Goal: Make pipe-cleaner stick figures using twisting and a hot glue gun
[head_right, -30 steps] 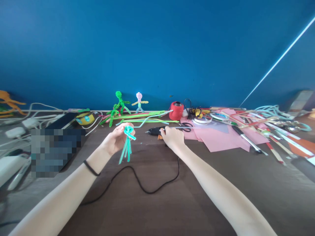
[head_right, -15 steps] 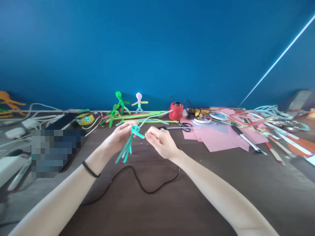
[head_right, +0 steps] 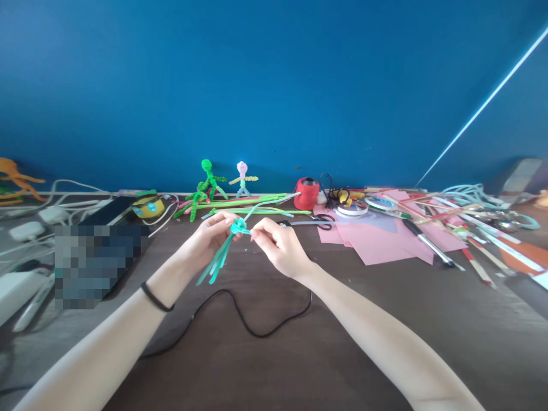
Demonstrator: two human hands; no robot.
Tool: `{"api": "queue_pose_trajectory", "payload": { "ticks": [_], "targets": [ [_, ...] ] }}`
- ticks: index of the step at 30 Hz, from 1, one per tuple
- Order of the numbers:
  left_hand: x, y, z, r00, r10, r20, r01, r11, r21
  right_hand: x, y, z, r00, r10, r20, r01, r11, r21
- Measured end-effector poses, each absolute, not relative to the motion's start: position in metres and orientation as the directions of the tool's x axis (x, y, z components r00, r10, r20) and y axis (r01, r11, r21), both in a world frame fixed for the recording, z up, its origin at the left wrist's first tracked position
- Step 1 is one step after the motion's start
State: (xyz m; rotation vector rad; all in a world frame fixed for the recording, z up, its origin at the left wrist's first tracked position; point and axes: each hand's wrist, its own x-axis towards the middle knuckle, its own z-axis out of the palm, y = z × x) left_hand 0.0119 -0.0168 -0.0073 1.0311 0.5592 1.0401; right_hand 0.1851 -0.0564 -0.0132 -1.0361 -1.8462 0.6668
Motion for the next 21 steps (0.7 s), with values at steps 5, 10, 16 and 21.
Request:
{"api": "queue_pose_trajectory", "payload": {
  "ticks": [5,10,16,21],
  "targets": [
    [0.0123,-0.0177,-0.0063,0.445,0.892,0.079,-0.437,0.14,0.889,0.1853,-0.055,-0.0146,-0.242,0.876,0.417,0.364,0.48,-0.798],
    [0.012,-0.0193,-0.0062,0.463,0.883,0.07,-0.436,0.158,0.886,0.1852,-0.0538,-0.0154,-0.235,0.881,0.41,0.345,0.47,-0.812],
    [0.0166,-0.0235,-0.0044,0.494,0.868,0.055,-0.433,0.191,0.881,0.1861,-0.0507,-0.0166,-0.23,0.886,0.402,0.32,0.459,-0.829],
    [0.0185,-0.0244,-0.0051,0.5,0.865,0.042,-0.44,0.213,0.872,0.1867,-0.0486,-0.0181,-0.235,0.893,0.384,0.294,0.442,-0.848]
  ]
}}
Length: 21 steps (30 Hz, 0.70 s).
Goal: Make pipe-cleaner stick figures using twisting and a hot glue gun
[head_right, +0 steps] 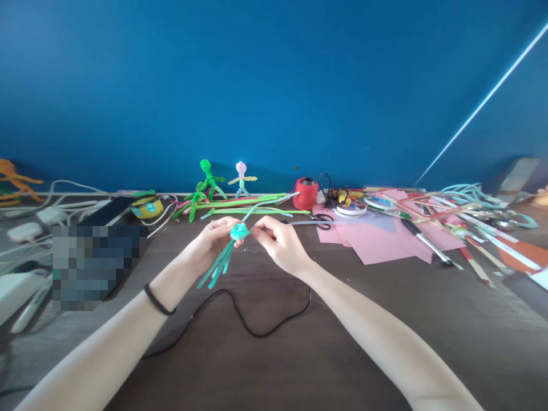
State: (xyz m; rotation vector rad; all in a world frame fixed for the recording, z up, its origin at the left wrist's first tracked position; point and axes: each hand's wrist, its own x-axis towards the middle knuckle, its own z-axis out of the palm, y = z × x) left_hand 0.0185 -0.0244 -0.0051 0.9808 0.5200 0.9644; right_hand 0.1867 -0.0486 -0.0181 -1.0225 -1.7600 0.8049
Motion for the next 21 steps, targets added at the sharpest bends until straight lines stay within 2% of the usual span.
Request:
{"api": "queue_pose_trajectory", "payload": {
  "ticks": [11,21],
  "targets": [
    [0.02,-0.023,-0.01,0.518,0.855,-0.012,-0.424,0.269,0.865,0.185,-0.047,-0.017,-0.247,0.908,0.339,0.218,0.392,-0.894],
    [0.023,-0.023,-0.016,0.485,0.874,-0.018,-0.41,0.245,0.879,0.182,-0.046,-0.021,-0.251,0.902,0.352,0.149,0.395,-0.906]
  ]
}}
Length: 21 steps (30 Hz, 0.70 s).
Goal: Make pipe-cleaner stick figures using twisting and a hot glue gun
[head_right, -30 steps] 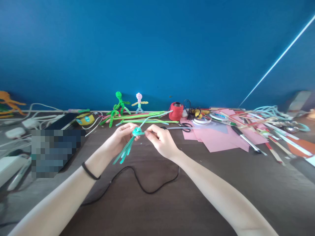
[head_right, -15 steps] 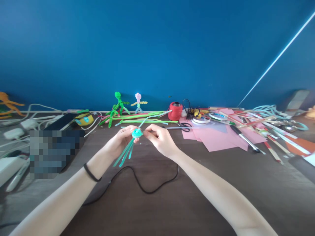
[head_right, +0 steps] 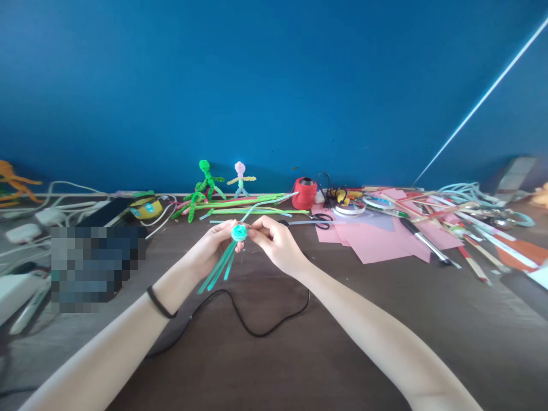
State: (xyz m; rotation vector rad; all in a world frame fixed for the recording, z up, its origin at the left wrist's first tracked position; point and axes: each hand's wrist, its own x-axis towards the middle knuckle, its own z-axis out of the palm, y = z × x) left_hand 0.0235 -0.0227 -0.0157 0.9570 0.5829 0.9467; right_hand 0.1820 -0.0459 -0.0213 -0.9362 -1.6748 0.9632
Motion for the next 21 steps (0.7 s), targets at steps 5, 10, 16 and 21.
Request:
{"api": "queue_pose_trajectory", "payload": {
  "ticks": [5,10,16,21],
  "targets": [
    [0.028,-0.024,-0.018,0.421,0.905,-0.062,-0.374,0.235,0.897,0.182,-0.045,-0.024,-0.252,0.909,0.333,0.134,0.373,-0.918],
    [0.033,-0.029,-0.017,0.273,0.962,-0.014,-0.371,0.118,0.921,0.182,-0.042,-0.025,-0.219,0.926,0.308,0.143,0.343,-0.928],
    [0.035,-0.032,-0.016,0.237,0.969,0.063,-0.343,0.023,0.939,0.183,-0.041,-0.027,-0.196,0.936,0.294,0.136,0.322,-0.937],
    [0.034,-0.031,-0.016,0.279,0.952,0.129,-0.227,-0.065,0.972,0.183,-0.042,-0.023,-0.148,0.928,0.342,0.194,0.366,-0.91]
  ]
}}
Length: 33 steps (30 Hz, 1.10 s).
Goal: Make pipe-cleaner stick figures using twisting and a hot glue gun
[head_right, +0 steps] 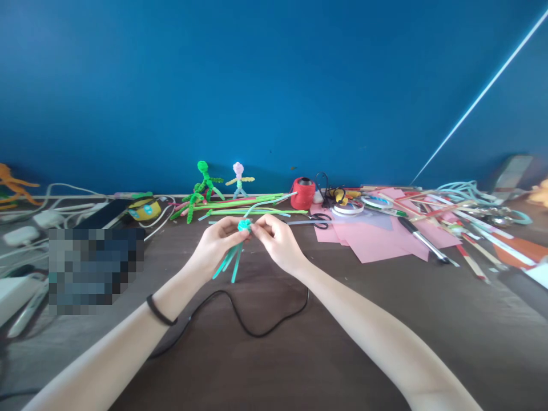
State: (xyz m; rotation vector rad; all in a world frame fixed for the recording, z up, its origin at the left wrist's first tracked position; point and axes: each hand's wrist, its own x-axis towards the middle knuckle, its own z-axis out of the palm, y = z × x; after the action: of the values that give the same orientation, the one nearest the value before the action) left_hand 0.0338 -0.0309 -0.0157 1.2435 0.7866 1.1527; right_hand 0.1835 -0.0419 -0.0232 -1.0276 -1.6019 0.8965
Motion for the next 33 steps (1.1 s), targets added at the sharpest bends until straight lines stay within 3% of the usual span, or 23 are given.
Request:
{"api": "queue_pose_trajectory", "payload": {
  "ticks": [5,12,23,33],
  "targets": [
    [0.032,-0.03,-0.015,0.316,0.942,0.114,-0.201,-0.051,0.978,0.186,-0.044,-0.022,-0.121,0.914,0.388,0.259,0.407,-0.876],
    [0.031,-0.03,-0.016,0.347,0.932,0.104,-0.214,-0.03,0.976,0.189,-0.043,-0.021,-0.15,0.916,0.371,0.215,0.397,-0.892],
    [0.028,-0.028,-0.014,0.401,0.901,0.166,-0.049,-0.16,0.986,0.196,-0.038,-0.016,-0.288,0.908,0.305,0.179,0.363,-0.914],
    [0.027,-0.028,-0.016,0.416,0.878,0.237,-0.091,-0.219,0.971,0.2,-0.034,-0.013,-0.351,0.902,0.252,0.162,0.324,-0.932]
  ]
}}
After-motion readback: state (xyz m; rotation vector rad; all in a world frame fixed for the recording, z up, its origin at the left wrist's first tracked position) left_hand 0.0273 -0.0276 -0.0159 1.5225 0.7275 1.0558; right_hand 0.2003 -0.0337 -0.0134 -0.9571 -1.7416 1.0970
